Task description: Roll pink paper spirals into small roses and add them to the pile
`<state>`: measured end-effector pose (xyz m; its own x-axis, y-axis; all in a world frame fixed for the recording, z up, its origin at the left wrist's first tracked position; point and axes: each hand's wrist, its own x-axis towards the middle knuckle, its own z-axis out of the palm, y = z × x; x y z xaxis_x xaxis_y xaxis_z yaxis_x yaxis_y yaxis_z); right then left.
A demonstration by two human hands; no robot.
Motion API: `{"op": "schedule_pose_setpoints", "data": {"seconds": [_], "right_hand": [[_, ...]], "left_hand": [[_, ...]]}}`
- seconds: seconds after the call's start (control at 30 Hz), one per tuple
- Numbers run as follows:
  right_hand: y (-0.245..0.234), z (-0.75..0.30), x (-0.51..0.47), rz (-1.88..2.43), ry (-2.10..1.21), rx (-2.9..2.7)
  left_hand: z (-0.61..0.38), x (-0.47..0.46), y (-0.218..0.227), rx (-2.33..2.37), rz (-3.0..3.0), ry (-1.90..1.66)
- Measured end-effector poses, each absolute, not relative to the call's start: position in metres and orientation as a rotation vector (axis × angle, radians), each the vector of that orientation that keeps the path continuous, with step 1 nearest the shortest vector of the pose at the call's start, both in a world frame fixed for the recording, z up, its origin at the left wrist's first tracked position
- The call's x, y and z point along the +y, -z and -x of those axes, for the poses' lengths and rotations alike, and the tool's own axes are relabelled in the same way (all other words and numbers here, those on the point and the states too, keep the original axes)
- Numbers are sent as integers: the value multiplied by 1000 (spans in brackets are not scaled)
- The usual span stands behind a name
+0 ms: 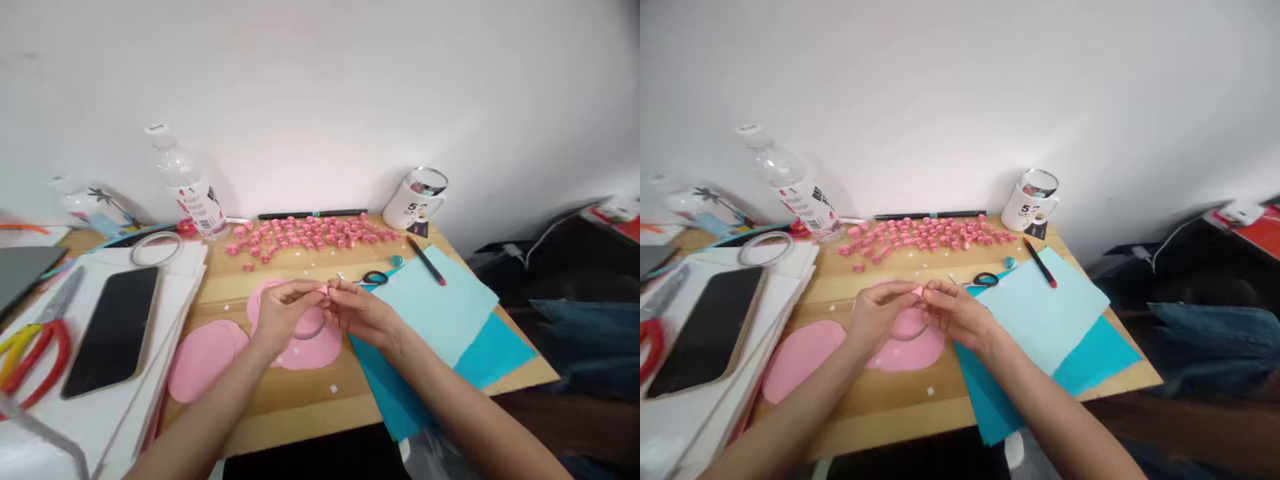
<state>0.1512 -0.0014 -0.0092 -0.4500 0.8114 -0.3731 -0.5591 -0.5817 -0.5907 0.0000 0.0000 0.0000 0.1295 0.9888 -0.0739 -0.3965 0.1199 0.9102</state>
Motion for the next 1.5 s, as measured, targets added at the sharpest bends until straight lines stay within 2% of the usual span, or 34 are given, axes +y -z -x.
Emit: {"op": "schedule_pose_setpoints", "data": {"seconds": [0.5, 0.6, 0.9, 1.1, 1.23, 1.5], "right_hand": [[5, -153, -7, 819, -2126, -457], [4, -153, -10, 881, -1932, -676], [0, -155, -12, 962, -984, -1431], [-4, -155, -12, 1019, -687, -1648], [-9, -154, -12, 1043, -840, -1563], [-16, -169, 4, 1068, -1630, -1318]], "left_hand": [[-1, -5, 2, 931, -970, -1244], [0, -3, 1, 899, -883, -1213], [5, 1, -2, 702, -625, -1091], [4, 0, 1, 714, -647, -1082], [5, 0, 3, 737, -727, -1069], [13, 3, -4, 796, -1159, -896]]}}
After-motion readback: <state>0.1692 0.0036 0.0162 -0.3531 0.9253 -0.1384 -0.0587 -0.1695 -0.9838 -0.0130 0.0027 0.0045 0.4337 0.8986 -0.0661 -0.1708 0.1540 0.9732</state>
